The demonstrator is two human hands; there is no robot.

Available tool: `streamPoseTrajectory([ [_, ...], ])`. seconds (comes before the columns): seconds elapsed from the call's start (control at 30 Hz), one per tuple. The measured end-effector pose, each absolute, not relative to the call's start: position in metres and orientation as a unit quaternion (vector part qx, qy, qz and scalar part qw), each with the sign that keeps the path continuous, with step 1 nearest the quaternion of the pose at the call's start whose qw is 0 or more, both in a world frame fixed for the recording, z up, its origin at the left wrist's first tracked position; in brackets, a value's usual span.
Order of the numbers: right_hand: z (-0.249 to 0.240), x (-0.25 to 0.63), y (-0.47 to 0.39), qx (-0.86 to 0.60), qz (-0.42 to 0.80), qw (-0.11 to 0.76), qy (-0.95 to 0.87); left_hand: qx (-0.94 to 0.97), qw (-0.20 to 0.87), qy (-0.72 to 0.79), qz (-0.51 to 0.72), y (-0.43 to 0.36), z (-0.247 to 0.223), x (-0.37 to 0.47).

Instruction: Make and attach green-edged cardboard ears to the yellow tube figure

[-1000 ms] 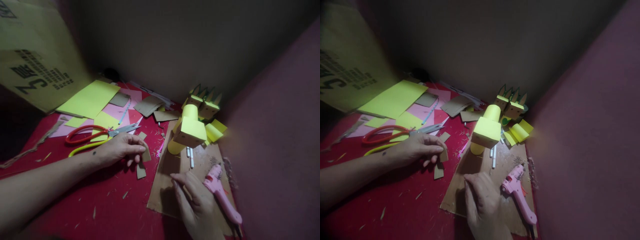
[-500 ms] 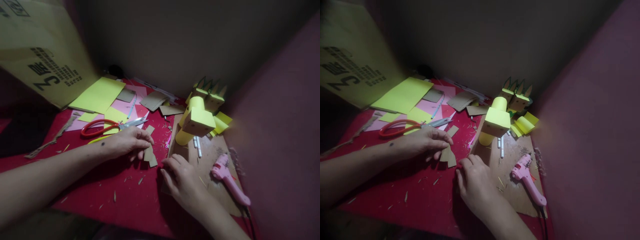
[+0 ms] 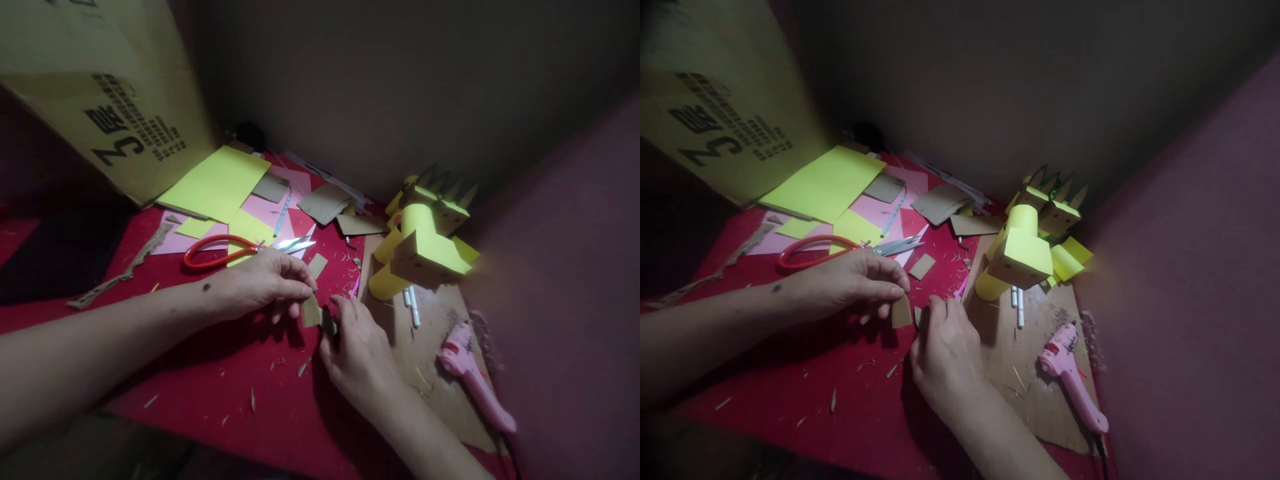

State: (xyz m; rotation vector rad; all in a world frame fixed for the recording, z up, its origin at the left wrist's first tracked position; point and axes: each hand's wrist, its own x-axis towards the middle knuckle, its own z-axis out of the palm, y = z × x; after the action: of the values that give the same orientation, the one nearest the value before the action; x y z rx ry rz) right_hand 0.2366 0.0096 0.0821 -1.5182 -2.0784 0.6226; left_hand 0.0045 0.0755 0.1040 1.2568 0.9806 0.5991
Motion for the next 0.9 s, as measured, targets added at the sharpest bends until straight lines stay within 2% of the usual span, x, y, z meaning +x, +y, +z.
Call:
streamPoseTrajectory([
  [0.23,0.097,0.25,0.015,-0.571,0.436,0.385,-0.579,0.533,0.675,0.419,0.292,0.076,0.106,0.002],
  [0.43,0.108,0.25,0.021,-0.51,0.64,0.434,-0.377,0.515,0.713,0.397,0.261,0.077,0.106,0.0],
  [0.63,0.108,0.251,0.021,-0.454,0.714,0.459,-0.271,0.507,0.726,0.398,0.24,0.072,0.106,0.002],
  [0.9,0.104,0.249,0.021,-0.43,0.738,0.455,-0.251,0.503,0.723,0.424,0.212,0.069,0.113,0.006],
])
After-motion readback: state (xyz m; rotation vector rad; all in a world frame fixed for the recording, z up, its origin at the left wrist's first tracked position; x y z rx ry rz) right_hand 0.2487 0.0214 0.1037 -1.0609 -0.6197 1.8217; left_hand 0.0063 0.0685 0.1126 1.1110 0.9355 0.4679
